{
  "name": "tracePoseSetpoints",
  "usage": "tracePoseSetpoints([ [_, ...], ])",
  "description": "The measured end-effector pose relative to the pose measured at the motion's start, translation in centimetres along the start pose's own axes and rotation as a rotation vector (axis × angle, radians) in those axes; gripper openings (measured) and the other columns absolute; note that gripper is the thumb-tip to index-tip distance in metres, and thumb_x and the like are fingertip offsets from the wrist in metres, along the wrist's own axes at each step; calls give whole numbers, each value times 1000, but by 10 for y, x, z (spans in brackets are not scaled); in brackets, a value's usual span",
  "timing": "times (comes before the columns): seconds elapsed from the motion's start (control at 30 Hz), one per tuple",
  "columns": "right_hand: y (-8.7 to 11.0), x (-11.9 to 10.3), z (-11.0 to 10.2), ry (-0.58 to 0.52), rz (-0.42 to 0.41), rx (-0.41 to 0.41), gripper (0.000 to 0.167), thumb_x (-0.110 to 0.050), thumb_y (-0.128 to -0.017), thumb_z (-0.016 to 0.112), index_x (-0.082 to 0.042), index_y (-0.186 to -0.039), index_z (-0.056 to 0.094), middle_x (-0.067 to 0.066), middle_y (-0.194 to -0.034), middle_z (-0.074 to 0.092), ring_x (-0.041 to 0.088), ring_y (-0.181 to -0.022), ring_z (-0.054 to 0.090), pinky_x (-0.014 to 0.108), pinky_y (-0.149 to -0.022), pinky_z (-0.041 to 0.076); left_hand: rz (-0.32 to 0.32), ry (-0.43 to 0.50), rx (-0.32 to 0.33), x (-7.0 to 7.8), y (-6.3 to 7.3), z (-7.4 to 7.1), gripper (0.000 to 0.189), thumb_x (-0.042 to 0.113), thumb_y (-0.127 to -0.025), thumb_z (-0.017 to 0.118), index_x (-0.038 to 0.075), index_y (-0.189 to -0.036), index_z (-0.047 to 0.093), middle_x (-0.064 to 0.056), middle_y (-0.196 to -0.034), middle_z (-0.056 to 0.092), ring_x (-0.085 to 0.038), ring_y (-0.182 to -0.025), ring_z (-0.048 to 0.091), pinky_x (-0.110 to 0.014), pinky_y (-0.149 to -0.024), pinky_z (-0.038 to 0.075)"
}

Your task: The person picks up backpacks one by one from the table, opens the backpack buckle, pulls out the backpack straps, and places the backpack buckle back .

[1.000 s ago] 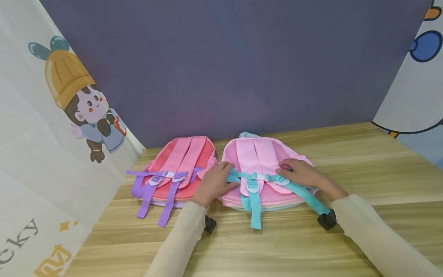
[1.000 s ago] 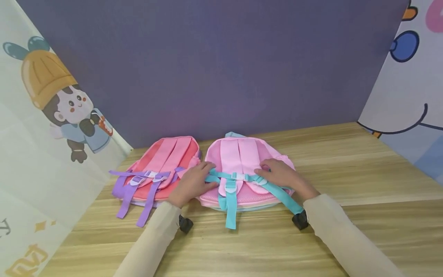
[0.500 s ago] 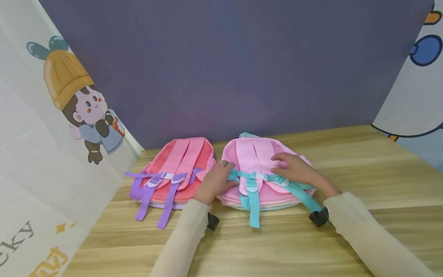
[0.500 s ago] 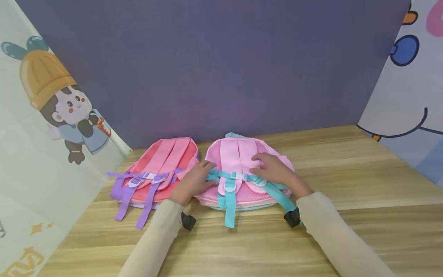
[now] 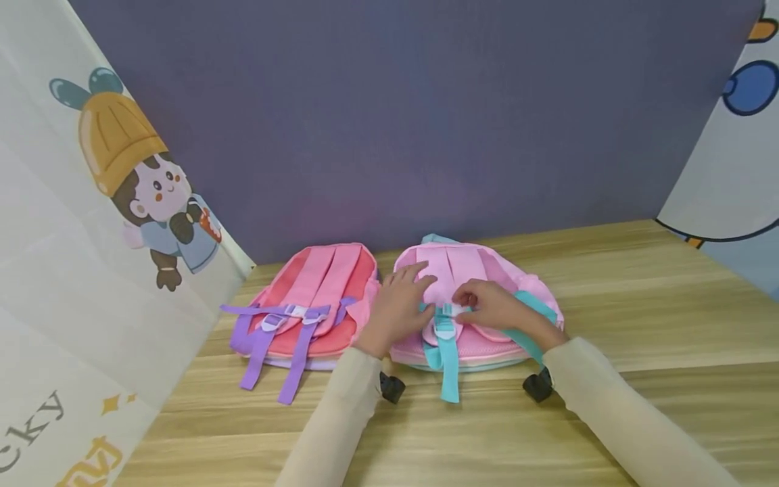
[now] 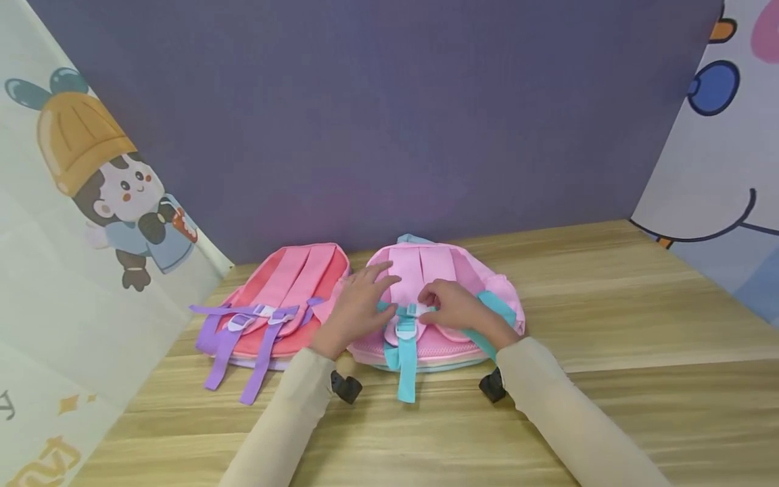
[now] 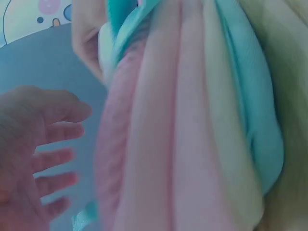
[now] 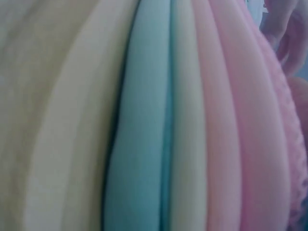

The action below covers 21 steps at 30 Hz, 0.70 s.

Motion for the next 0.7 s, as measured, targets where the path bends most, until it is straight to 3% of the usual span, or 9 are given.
tracePoseSetpoints([
  [0.13, -2, 0, 5, 0, -6, -10, 18, -11, -81, 73, -2, -96, 66, 3, -81, 62, 11, -74, 53, 27, -69, 47, 10, 129, -96, 6, -4, 14, 44, 21, -87, 66, 6, -127, 57, -9, -125, 59, -23, -117, 56, -35, -100, 44],
  [0.27, -2, -1, 4, 18, -30, 10, 15, -7, -82, 71, -2, -95, 66, 2, -80, 61, 10, -72, 51, 26, -68, 46, -56, 277, -156, 5, -6, 26, 42, 22, -88, 67, 3, -125, 59, -10, -115, 62, -22, -107, 58, -33, -95, 47],
  [0.4, -2, -2, 1, 16, -60, 22, 14, -4, -82, 70, -1, -95, 65, 2, -79, 60, 10, -71, 50, 26, -66, 46, -83, 351, -120, 3, -8, 31, 33, 22, -85, 71, 3, -112, 68, -10, -99, 63, -21, -93, 60, -31, -85, 48],
  [0.57, -1, -1, 0, 1, -70, 15, 15, -4, -82, 70, 0, -96, 65, 2, -80, 61, 9, -72, 50, 26, -67, 46, -62, 331, -56, 2, -8, 36, 26, 23, -82, 75, 5, -101, 73, -6, -88, 64, -18, -83, 58, -27, -76, 47],
  [0.7, 0, 0, -1, -8, -32, 8, 19, -6, -80, 72, 0, -96, 65, 4, -83, 63, 12, -75, 54, 28, -70, 48, -48, 330, -19, 2, -7, 39, 24, 24, -80, 76, 6, -96, 74, -4, -83, 64, -16, -78, 58, -25, -72, 46],
])
Point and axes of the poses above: each hand's wrist, its own y-axis away from the middle knuckle, its own z-axis out of the palm, x = y × z, the point moved 3 cm from there along -y, towards the middle knuckle
